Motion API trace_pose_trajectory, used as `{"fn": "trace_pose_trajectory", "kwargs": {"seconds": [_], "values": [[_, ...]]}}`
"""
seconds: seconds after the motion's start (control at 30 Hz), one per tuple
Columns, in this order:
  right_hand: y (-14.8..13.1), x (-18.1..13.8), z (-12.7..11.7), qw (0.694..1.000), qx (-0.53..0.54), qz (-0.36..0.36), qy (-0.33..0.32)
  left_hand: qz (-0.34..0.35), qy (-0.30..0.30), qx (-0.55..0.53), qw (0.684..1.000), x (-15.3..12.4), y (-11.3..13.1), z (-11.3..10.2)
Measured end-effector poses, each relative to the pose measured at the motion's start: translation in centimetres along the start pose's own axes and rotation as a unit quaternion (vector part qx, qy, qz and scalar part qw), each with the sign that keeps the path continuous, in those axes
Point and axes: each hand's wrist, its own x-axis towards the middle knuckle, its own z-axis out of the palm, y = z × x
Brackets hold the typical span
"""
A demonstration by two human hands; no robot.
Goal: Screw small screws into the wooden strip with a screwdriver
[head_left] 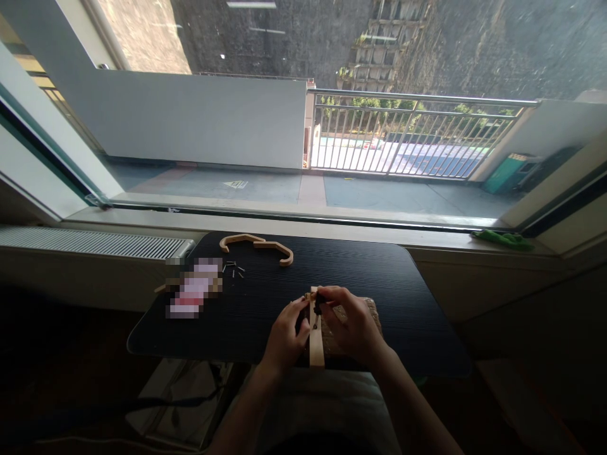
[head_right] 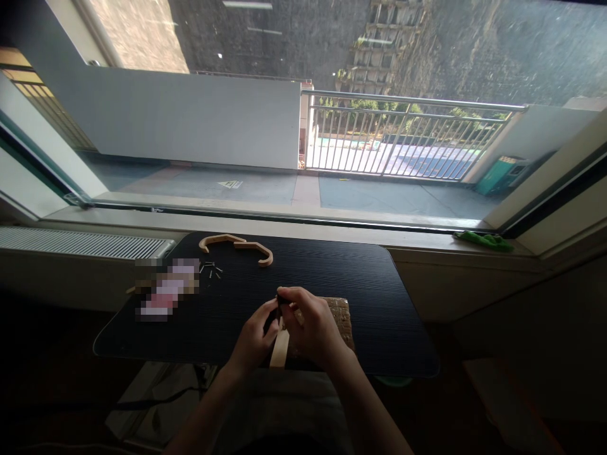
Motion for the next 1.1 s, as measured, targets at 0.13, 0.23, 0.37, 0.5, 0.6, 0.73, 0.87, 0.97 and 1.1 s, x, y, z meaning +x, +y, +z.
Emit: {"fn": "trace_pose_trajectory", "kwargs": {"seconds": [0.13,0.23,0.37,0.5,0.6,0.73,0.87,0.97,1.1], "values": [[0.1,0.1,-0.2,1.0,-0.002,0.006,0.002,-0.001,0.002,0.002,1.0,0.0,0.0,0.0],[0.2,0.2,-0.4,1.0,-0.011,0.003,-0.006,-0.002,0.001,0.004,1.0,0.0,0.0,0.0],[0.2,0.3,-0.5,1.0,-0.016,-0.003,-0.01,-0.005,-0.002,0.004,1.0,0.0,0.1,-0.1],[0.3,0.5,-0.5,1.0,-0.021,-0.015,-0.001,-0.011,-0.01,0.007,1.0,0.0,0.2,-0.1],[0.5,0.5,-0.3,0.999,-0.029,-0.032,0.004,-0.013,-0.013,0.008,1.0,0.0,0.2,-0.1],[0.4,0.3,0.0,0.999,-0.026,-0.045,0.011,-0.007,-0.008,0.001,1.0,0.0,0.1,-0.1],[0.1,0.3,0.4,0.999,0.004,-0.039,-0.038,-0.006,-0.014,-0.009,1.0,0.0,0.1,-0.1],[0.0,0.3,0.6,0.998,0.009,-0.034,-0.06,-0.01,-0.016,-0.012,1.0,0.0,0.3,-0.2],[0.1,0.3,0.6,0.998,0.004,-0.03,-0.057,-0.003,-0.014,-0.013,1.0,0.0,0.4,-0.2]]}}
